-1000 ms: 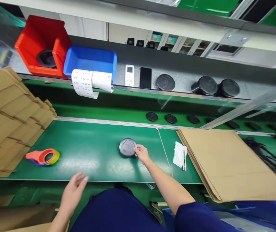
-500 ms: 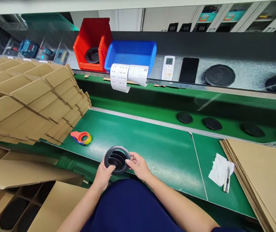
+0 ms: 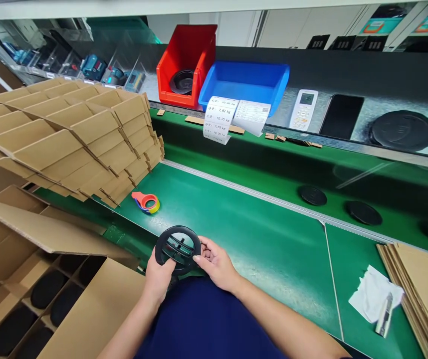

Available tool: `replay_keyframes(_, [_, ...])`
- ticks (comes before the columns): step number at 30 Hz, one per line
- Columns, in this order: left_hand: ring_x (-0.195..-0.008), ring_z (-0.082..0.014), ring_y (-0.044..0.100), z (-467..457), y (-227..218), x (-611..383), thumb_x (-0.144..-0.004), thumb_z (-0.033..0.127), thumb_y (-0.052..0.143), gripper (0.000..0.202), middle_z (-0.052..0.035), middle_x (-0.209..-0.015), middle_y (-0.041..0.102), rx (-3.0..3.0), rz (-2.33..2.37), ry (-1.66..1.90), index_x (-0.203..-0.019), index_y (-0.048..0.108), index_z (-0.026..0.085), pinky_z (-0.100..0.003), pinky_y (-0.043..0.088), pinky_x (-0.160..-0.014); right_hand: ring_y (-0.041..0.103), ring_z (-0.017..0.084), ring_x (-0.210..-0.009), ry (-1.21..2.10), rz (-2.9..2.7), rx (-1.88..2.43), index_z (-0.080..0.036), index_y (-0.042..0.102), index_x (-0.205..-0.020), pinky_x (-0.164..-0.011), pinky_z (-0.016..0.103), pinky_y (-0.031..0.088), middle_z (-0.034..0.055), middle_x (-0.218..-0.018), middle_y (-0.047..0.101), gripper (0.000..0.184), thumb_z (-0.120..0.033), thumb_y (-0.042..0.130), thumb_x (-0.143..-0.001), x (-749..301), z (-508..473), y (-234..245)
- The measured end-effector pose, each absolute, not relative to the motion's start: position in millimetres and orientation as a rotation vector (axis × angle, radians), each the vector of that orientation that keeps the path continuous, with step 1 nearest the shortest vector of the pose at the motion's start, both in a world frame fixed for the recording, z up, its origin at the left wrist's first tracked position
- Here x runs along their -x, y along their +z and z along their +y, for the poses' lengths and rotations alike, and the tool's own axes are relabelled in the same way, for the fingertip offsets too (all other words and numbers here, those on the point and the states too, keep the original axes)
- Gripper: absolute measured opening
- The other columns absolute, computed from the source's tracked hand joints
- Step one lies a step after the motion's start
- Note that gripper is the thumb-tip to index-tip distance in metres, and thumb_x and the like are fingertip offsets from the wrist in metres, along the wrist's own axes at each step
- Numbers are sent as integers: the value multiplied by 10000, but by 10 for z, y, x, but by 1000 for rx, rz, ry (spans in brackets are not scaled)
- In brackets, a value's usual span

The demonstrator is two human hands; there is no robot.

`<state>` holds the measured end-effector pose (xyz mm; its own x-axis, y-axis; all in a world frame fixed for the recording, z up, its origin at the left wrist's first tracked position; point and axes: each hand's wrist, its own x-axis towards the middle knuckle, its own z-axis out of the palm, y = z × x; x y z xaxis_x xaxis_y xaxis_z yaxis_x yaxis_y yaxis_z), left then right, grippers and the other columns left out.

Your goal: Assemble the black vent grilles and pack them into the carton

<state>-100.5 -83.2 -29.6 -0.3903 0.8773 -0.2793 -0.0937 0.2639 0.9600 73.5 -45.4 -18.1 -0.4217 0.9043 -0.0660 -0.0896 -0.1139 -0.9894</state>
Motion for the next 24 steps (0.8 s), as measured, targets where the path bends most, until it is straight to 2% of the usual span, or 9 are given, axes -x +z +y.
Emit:
replay_keyframes(5, [-1116, -233, 572, -897, -206, 1015, -734, 374, 717, 579, -64, -1191, 640, -812, 1608, 1303, -1261, 532, 220, -348, 434, -974, 439, 107, -636, 1692, -1351, 940, -209, 551, -1212, -582, 243, 402, -17, -747, 489, 508, -447, 674, -780, -713, -473, -160])
replay_keyframes(11, [-1176, -235, 536, -932, -99, 951, -742, 363, 713, 617, -66, -1254, 598, -916, 1633, 1286, -1301, 481, 245, -351, 419, -1000, 482, 105, -653, 1731, -1281, 912, -213, 554, -1215, -621, 257, 454, -15, -767, 525, 504, -407, 694, -772, -761, -473, -197])
replay_keyframes(17, [-1139, -261, 557, -980, -128, 890, -753, 346, 684, 542, -99, -1214, 609, -857, 1626, 1249, -1242, 507, 192, -397, 427, -996, 509, 88, -584, 1886, -1095, 908, -206, 558, -1171, -571, 263, 514, -45, -731, 498, 551, -412, 757, -700, -794, -417, -260])
replay_keyframes(24, [-1125, -271, 573, -1053, -28, 786, -768, 362, 671, 597, -113, -1239, 581, -791, 1547, 1172, -1294, 438, 202, -399, 466, -955, 538, 81, -553, 1972, -1041, 902, -194, 567, -1176, -540, 251, 505, -39, -763, 501, 546, -406, 754, -708, -861, -352, -260])
